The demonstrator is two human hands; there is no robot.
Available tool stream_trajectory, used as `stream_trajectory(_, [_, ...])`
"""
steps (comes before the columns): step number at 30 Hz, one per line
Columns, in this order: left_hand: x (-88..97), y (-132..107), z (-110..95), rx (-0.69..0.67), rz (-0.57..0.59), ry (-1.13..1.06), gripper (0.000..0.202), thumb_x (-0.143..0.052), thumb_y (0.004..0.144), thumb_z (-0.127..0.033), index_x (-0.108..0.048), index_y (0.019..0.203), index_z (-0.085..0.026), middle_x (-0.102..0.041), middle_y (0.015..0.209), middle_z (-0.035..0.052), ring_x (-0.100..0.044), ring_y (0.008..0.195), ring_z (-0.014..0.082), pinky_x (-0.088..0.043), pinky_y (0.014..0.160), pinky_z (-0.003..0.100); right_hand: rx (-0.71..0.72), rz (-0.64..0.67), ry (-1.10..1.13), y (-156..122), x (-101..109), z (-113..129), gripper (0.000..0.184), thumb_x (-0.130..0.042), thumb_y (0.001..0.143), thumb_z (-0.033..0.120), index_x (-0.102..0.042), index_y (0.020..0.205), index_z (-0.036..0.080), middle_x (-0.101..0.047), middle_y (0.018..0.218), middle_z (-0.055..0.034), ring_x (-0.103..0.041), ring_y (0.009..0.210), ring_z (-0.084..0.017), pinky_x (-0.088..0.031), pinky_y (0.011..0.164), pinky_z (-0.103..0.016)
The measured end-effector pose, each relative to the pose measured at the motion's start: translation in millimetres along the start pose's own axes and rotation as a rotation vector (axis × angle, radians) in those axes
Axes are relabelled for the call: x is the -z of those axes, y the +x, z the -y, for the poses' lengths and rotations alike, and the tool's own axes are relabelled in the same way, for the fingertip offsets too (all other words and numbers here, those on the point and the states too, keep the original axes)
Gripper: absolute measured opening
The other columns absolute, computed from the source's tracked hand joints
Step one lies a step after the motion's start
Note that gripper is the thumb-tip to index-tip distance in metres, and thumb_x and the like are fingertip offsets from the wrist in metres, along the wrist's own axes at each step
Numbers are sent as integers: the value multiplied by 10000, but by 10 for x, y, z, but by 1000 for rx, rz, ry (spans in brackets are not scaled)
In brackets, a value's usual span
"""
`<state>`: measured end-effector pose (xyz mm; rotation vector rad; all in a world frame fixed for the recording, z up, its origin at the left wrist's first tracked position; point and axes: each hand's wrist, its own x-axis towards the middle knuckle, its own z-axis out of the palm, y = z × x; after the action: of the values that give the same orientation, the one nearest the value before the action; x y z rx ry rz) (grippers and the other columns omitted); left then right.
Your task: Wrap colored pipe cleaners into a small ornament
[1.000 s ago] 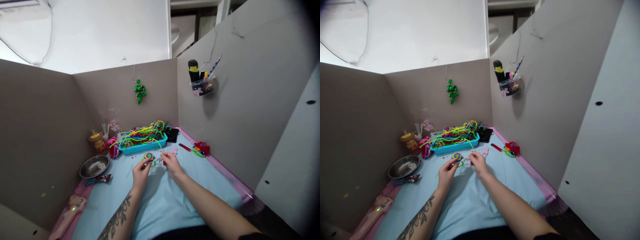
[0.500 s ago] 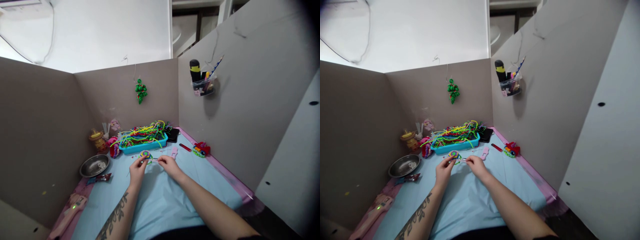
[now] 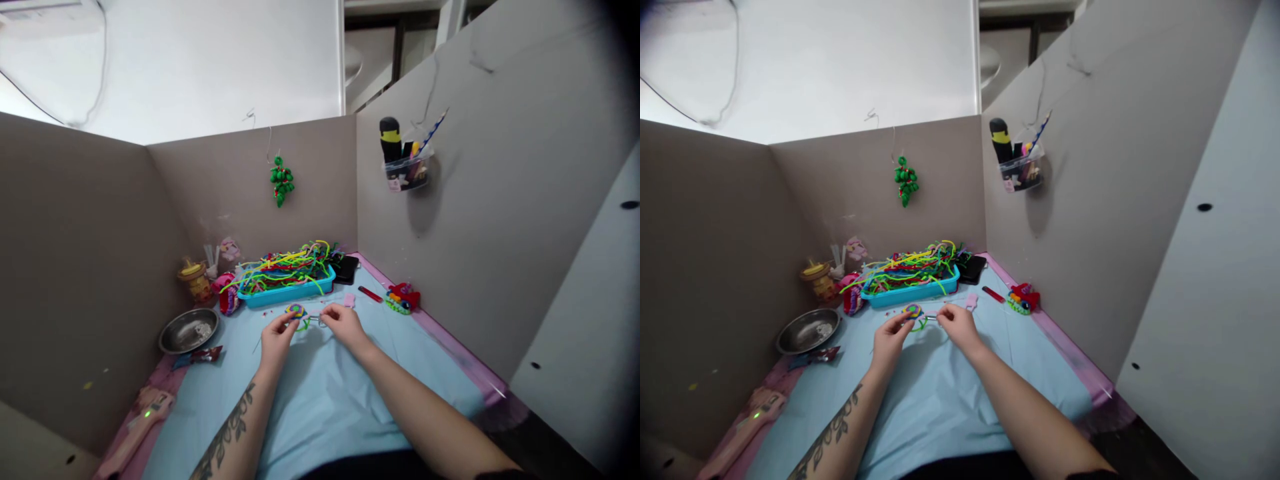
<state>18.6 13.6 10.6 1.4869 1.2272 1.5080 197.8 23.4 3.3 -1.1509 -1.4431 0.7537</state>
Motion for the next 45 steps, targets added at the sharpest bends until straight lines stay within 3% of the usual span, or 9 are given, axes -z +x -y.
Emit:
stream_trajectory(7, [-32, 4, 69, 93, 61, -130, 351, -739, 586, -330, -714, 888, -153, -692, 734, 43, -525, 544, 109, -385, 503, 217, -158, 73, 460, -41, -91, 98, 159, -657, 610, 297, -569, 645, 169, -566, 522, 36, -494, 483, -105, -377, 505, -231])
stream_trajectory(12, [-47, -10, 81, 94, 76, -157, 348, -746, 584, -319, -709, 884, -146, -687, 736, 39, -514, 541, 103, -374, 505, 214, -143, 98, 386, -78, -171, 23, 129, -650, 621, 282, -610, 630, 159, -557, 573, 29, -479, 527, -104, -365, 528, -229])
stream_trajectory(17, [-59, -26, 21, 103, 83, -166, 331, -742, 592, -321, -709, 875, -154, -691, 745, 42, -538, 564, 114, -393, 517, 218, -55, 86, 254, -102, -189, 9, 93, -644, 621, 250, -665, 652, 166, -568, 760, -18, -533, 739, -162, -412, 729, -296])
stream_trajectory(22, [-63, -46, -55, 149, 96, -188, 367, -723, 615, -356, -693, 913, -143, -681, 699, 36, -514, 513, 95, -379, 481, 208, -32, 80, 241, -116, -169, 47, 69, -638, 635, 234, -673, 675, 190, -558, 983, -60, -498, 1037, -231, -328, 947, -373])
stream_trajectory(30, [-93, -27, 19, 110, 163, -261, 371, -763, 568, -253, -643, 904, -148, -683, 898, 67, -604, 740, 155, -454, 662, 248, -21, 129, 182, -98, -192, -27, 108, -609, 641, 187, -668, 730, 197, -523, 1055, -60, -491, 1068, -228, -352, 947, -370])
stream_trajectory(33, [-102, -19, 51, 65, 177, -213, 350, -733, 610, -253, -611, 920, -150, -670, 887, 63, -598, 733, 150, -445, 647, 241, 34, 130, 114, -106, -222, -48, 91, -577, 663, 174, -638, 729, 192, -517, 1029, -58, -505, 1028, -214, -403, 887, -348])
stream_trajectory(38, [-123, -33, 35, 4, 123, -111, 329, -686, 647, -249, -562, 938, -157, -615, 770, 15, -532, 591, 103, -390, 535, 208, 302, -207, -120, -198, -211, 62, 183, -582, 697, 156, -546, 871, 198, -496, 979, -56, -475, 991, -215, -412, 848, -367])
stream_trajectory(41, [-134, -49, 29, 16, 109, -117, 365, -670, 657, -256, -516, 978, -172, -595, 747, -1, -543, 620, 112, -398, 566, 214, 486, -152, -287, -265, -177, 175, 84, -550, 760, 142, -575, 818, 198, -498, 887, -50, -478, 903, -200, -410, 817, -349])
stream_trajectory(45, [-140, -58, 58, 64, 129, -203, 486, -668, 668, -285, -420, 1078, -198, -595, 755, -13, -558, 638, 116, -401, 585, 218, 539, -77, -471, -308, -191, 248, 161, -513, 813, 146, -639, 874, 227, -513, 827, -51, -468, 837, -199, -414, 743, -328])
